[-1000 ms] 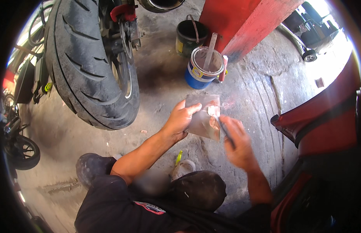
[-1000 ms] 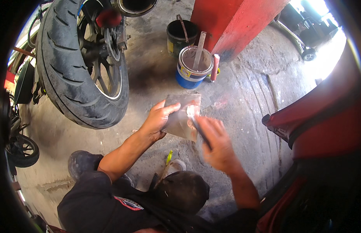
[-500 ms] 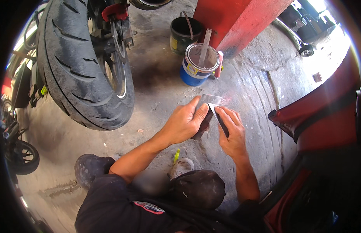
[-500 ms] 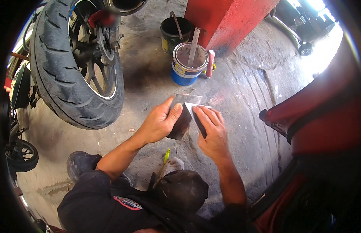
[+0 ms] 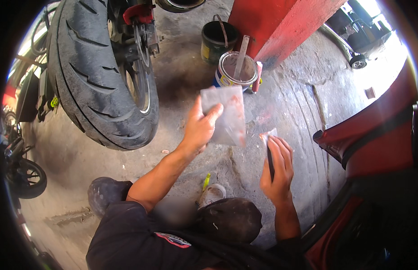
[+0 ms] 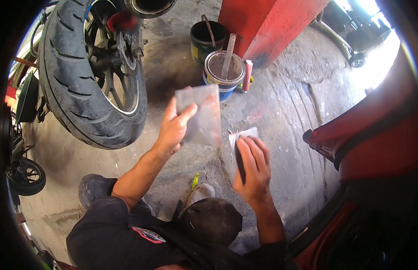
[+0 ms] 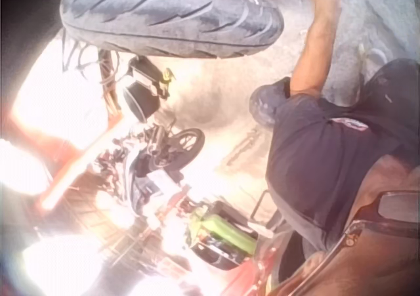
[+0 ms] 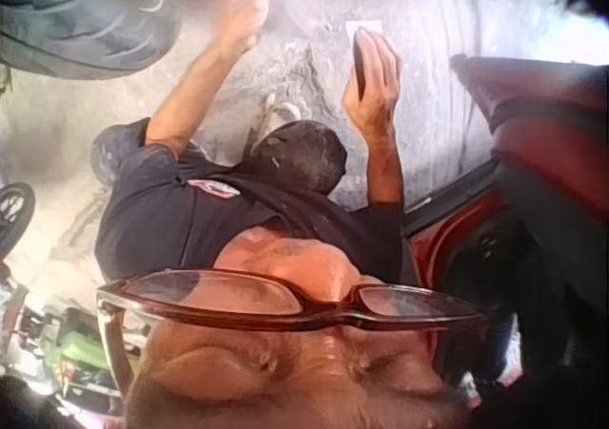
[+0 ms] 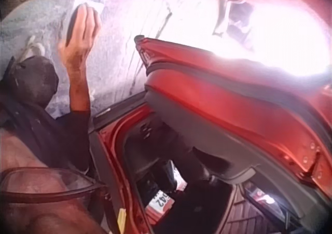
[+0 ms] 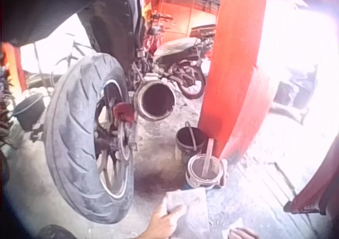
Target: The person applies masking tape to the rear quarter panel of a red car to protect the surrounding paint. They then mix a body filler with a hardener on a plastic sheet and apply the mixture to a sanded area on the panel. Finally, they use a sanding block to smooth the applied filler.
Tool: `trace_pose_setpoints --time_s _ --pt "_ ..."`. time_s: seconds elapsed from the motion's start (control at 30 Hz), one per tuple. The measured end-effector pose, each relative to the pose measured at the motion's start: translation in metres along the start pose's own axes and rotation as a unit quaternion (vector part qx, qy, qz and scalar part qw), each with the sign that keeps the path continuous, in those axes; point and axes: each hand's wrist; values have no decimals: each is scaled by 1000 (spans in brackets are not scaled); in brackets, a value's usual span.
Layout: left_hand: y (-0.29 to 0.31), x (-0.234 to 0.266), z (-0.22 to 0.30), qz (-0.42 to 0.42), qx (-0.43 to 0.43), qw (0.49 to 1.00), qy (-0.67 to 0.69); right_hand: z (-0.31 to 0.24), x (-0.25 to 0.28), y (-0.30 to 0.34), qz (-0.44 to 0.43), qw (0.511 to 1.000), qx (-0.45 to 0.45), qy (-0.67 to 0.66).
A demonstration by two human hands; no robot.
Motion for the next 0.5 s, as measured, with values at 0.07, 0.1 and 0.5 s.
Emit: trace_pose_setpoints --time_s 0.07,0.1,0.5 --pt "11 -10 15 2 184 978 96 -28 -3 -3 50 992 94 -68" --pt "15 -14 21 -11 227 968 109 -24 -17 1 43 990 96 -96" --pt "10 -6 14 -88 98 991 -16 16 26 -46 -274 961 34 -19"
Point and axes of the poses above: each hand's wrist, its own y-axis away from the middle knuckle, its own x-axis out of the back of the hand, z = x × y, and after that the axes turned 3 degrees about -x, right-handed
